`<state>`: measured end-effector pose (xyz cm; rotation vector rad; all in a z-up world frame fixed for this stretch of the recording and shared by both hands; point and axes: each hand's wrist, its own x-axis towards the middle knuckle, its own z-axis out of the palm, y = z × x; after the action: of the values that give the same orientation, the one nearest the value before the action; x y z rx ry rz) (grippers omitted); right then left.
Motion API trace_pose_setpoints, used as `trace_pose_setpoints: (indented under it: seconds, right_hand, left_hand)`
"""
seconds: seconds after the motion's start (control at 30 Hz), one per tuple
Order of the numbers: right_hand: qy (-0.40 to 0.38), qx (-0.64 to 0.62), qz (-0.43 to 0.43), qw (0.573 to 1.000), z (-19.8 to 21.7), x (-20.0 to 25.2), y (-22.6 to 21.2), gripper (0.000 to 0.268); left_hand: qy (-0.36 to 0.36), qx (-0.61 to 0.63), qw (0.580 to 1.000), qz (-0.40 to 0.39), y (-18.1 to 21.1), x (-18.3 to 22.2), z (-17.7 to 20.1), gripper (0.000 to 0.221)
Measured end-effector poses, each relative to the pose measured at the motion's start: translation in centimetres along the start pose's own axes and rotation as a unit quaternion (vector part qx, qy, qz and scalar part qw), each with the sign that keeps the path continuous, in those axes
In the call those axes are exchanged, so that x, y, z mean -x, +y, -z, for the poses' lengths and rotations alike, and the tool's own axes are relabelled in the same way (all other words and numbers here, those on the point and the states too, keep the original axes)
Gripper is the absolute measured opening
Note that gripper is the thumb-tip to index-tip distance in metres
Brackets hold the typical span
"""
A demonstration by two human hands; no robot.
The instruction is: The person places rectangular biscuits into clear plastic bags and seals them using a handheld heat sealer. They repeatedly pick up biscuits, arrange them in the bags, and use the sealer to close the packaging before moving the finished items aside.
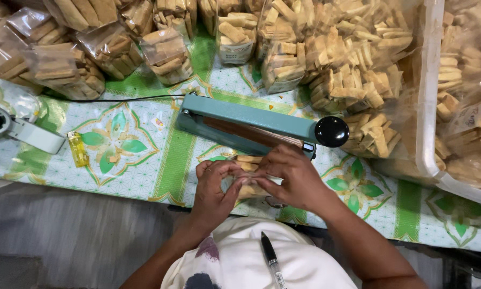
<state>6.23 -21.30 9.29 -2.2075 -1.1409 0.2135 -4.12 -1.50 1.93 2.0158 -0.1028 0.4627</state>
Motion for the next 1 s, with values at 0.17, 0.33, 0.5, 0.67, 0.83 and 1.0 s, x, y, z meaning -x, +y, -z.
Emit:
trace_pose_setpoints:
  seconds: [0.17,0.33,0.5,0.67,0.83,1.0]
  right_hand:
    - [-0.037,-0.007,0.019,0.999,1.3,-0.9,-0.3,0.015]
    - [0.037,0.029,0.047,0.998,1.3,-0.7,-1.9,0.010]
    - [0.038,0.027,0.056,0.997,1.4,0.0,-2.5,0.014]
    - [0.012,-0.012,0.020,1.000,0.9,0.3,-1.1,0.014]
    - [-0.014,-0.001,-0.002,1.000,0.6,0.2,-0.5,0.011]
    - [-0.016,0.026,-0.001,1.000,-0.3,-0.3,-0.8,0.013]
  left_hand:
    - [-0.007,-0.004,1.000,0.000,0.8,-0.6,0.8,0.025]
    - [-0.027,0.030,0.999,-0.015,1.6,-0.8,1.4,0.038]
    - [-0.022,-0.045,0.995,-0.089,1.6,-0.6,1.2,0.033]
    - [-0.039,0.049,0.998,-0.009,0.7,-0.9,1.0,0.038]
    - [-0.078,0.002,0.997,-0.001,0.9,-1.6,1.5,0.059]
    - [-0.051,0.005,0.998,-0.047,2.0,-1.9,1.4,0.050]
